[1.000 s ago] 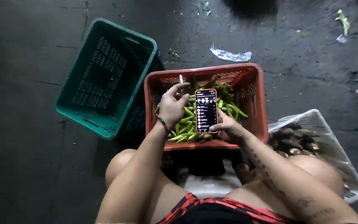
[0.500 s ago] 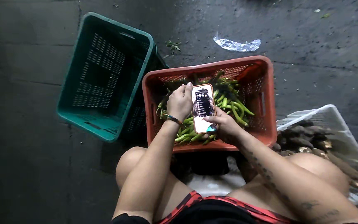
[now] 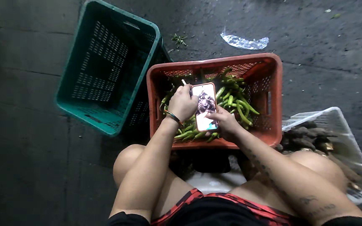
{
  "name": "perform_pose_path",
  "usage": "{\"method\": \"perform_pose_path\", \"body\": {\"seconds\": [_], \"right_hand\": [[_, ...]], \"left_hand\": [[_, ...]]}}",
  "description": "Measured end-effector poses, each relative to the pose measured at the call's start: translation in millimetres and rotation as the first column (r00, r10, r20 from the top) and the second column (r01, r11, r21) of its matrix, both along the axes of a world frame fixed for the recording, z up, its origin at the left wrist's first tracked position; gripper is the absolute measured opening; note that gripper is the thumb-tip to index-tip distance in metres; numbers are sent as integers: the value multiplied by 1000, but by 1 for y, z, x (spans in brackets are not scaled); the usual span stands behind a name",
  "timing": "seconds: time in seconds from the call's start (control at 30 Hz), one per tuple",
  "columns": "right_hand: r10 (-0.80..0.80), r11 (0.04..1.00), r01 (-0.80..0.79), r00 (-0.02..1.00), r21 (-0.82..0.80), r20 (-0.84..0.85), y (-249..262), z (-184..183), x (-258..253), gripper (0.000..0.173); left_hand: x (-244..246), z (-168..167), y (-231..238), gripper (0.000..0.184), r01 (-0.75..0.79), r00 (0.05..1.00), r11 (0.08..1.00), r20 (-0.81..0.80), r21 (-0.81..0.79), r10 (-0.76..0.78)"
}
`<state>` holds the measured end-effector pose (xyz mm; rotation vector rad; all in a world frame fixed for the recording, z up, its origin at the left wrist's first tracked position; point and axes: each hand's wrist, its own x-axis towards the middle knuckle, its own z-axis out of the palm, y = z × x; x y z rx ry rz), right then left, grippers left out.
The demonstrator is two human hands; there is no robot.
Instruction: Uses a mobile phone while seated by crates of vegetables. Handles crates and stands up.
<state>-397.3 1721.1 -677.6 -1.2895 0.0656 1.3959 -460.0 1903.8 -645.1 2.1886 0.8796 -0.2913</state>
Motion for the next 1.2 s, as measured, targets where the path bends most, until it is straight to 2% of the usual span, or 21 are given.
{"method": "perform_pose_path", "body": {"seconds": [0.13, 0.23, 0.57, 0.7, 0.83, 0.87, 0.93, 1.03, 1.13, 1.2], "right_hand": [[-35, 999, 35, 999, -39, -4, 1, -4, -5, 35], [-50, 999, 50, 996, -3, -73, -2, -10, -5, 42], [-35, 999, 37, 996, 17, -83, 0, -12, -8, 42], [-50, 998, 49, 997, -28, -62, 2, -11, -9, 38], [-43, 999, 43, 992, 0, -115, 4, -13, -9, 38], [-32, 999, 33, 989, 4, -143, 5, -13, -7, 42], [22, 1000, -22, 985, 2, -169, 8, -22, -2, 64], [16, 995, -27, 994, -101, -109, 15, -44, 4, 86], [-59, 981, 48, 997, -190, -53, 25, -53, 2, 86], [-68, 972, 71, 997, -226, 18, 30, -47, -4, 76]], "left_hand": [[0, 6, 0, 41, 20, 995, 1000, -93, 6, -19], [0, 9, -1, 42, 24, 991, 999, -132, 24, -21], [0, 13, 1, 43, 36, 984, 998, -178, 44, -27], [-1, 13, 2, 44, 34, 984, 999, -179, 42, -26], [-1, 11, 3, 44, 27, 975, 997, -220, 69, -11], [-1, 12, 2, 46, 22, 971, 996, -237, 85, -1], [-2, 16, 0, 52, 13, 962, 992, -271, 124, 21], [-7, 29, -1, 56, 7, 958, 985, -283, 171, 43], [-18, 42, 3, 56, -12, 966, 981, -252, 193, 61], [-30, 50, 9, 55, -26, 970, 981, -232, 192, 72]]}}
